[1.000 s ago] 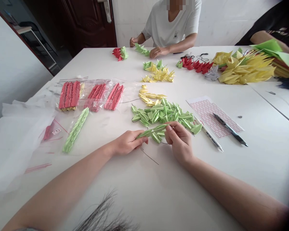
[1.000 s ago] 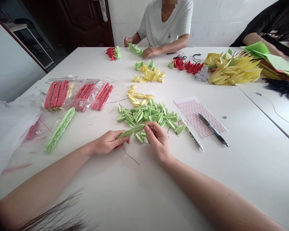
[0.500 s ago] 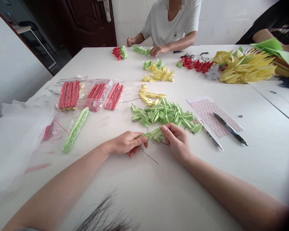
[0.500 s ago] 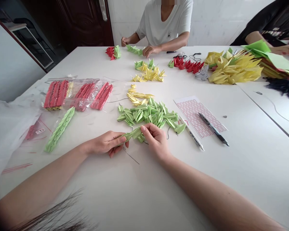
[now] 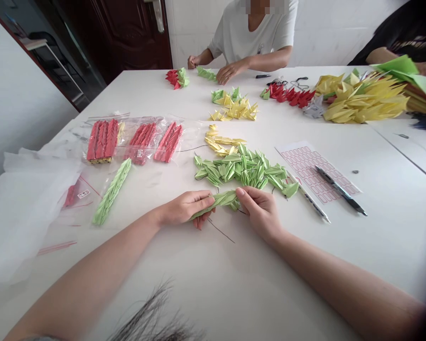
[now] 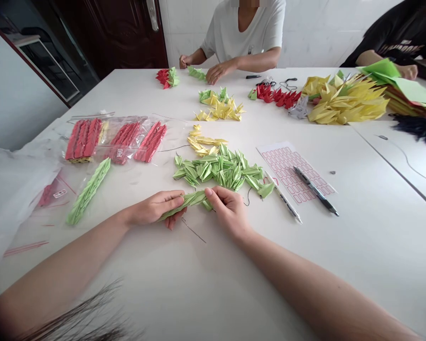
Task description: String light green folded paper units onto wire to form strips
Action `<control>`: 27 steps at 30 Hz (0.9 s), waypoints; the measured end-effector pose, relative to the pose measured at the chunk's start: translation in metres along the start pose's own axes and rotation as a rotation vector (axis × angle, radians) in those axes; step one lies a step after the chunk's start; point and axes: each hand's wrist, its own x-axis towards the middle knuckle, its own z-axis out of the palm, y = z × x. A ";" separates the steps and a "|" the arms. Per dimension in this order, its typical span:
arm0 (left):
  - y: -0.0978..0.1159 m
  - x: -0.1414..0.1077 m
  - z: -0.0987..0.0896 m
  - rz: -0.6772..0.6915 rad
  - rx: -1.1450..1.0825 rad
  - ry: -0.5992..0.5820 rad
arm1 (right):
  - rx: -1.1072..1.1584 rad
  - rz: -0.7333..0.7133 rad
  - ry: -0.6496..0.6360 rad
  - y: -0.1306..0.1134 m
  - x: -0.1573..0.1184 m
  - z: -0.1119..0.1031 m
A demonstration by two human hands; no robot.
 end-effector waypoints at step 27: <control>0.003 -0.001 0.001 0.001 0.063 -0.081 | 0.128 0.141 0.013 0.001 0.003 0.001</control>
